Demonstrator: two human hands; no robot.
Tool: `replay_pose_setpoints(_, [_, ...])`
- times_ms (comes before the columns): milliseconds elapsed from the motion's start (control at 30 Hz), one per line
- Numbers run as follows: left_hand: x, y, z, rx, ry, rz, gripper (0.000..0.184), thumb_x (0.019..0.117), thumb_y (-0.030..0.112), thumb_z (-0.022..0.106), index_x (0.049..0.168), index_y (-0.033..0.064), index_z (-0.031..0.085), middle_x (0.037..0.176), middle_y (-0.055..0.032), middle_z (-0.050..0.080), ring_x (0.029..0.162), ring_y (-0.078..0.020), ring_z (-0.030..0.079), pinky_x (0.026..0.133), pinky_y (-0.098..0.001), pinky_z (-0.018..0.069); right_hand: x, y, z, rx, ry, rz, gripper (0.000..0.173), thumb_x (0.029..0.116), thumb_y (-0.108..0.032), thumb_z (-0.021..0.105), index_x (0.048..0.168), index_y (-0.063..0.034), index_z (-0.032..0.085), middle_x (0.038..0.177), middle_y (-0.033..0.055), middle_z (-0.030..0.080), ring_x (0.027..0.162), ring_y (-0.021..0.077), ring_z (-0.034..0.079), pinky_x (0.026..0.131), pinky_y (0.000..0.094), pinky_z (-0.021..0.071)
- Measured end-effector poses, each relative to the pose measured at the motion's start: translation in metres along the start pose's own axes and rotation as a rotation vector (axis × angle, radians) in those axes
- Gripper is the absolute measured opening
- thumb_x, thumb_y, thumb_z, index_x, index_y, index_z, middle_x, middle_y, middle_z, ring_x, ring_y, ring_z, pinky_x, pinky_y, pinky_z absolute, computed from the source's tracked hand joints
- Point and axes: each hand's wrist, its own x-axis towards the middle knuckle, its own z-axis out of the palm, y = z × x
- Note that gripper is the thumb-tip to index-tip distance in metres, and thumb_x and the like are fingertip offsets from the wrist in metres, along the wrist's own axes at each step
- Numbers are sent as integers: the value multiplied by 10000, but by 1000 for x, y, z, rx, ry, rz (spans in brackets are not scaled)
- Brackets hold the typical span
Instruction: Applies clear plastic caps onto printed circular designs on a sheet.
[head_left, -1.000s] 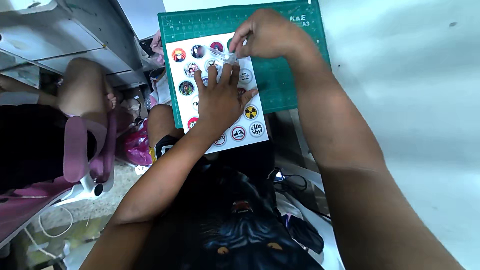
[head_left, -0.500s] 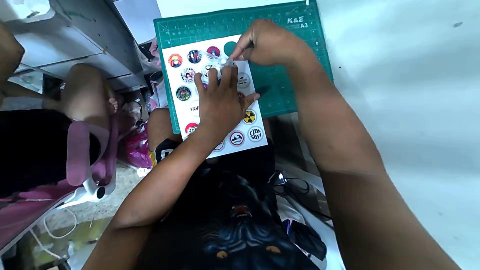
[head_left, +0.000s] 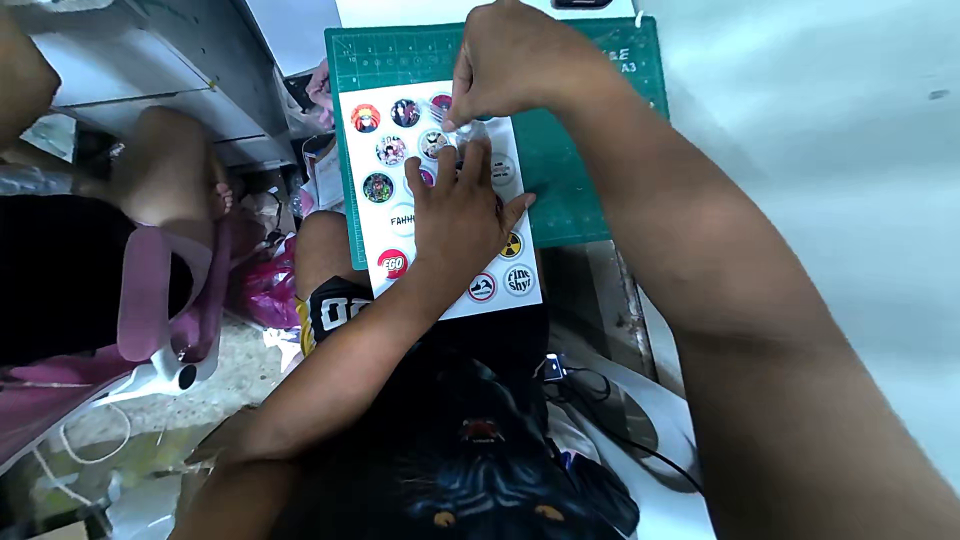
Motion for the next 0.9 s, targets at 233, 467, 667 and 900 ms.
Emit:
replay_pose_setpoints(233, [-1, 0, -4, -23, 20, 34, 806, 1024, 702, 264, 1458, 98, 574, 1481, -84, 532, 1276, -319, 512, 1008, -607, 332, 0, -12, 3, -39, -31, 28, 329, 857, -405, 829, 859, -88, 737, 873, 127, 678, 885, 320, 655, 768, 582, 522])
replay_pose_setpoints(467, [4, 1, 0, -1, 59, 54, 749, 1027, 682, 309, 1320, 100, 679, 1382, -81, 580, 1163, -298, 549, 891, -532, 382, 3, -6, 5, 8, -46, 55, 311, 871, -409, 817, 866, -103, 759, 862, 98, 690, 888, 291, 656, 787, 552, 526])
replay_pose_setpoints(667, [3, 2, 5, 35, 62, 31, 792, 1021, 704, 269, 1398, 107, 628, 1382, -72, 583, 1126, -290, 546, 878, -509, 362, 0, 3, 11, 130, -31, 92, 310, 875, -430, 808, 862, -125, 760, 857, 72, 694, 866, 249, 654, 783, 522, 524])
replay_pose_setpoints(900, [3, 2, 4, 35, 41, 20, 818, 1016, 721, 252, 1452, 114, 587, 1405, -65, 570, 1086, -280, 541, 884, -509, 343, -1, 14, 20, 284, 23, 139, 294, 837, -427, 839, 879, -143, 774, 841, 56, 708, 814, 213, 670, 752, 503, 547])
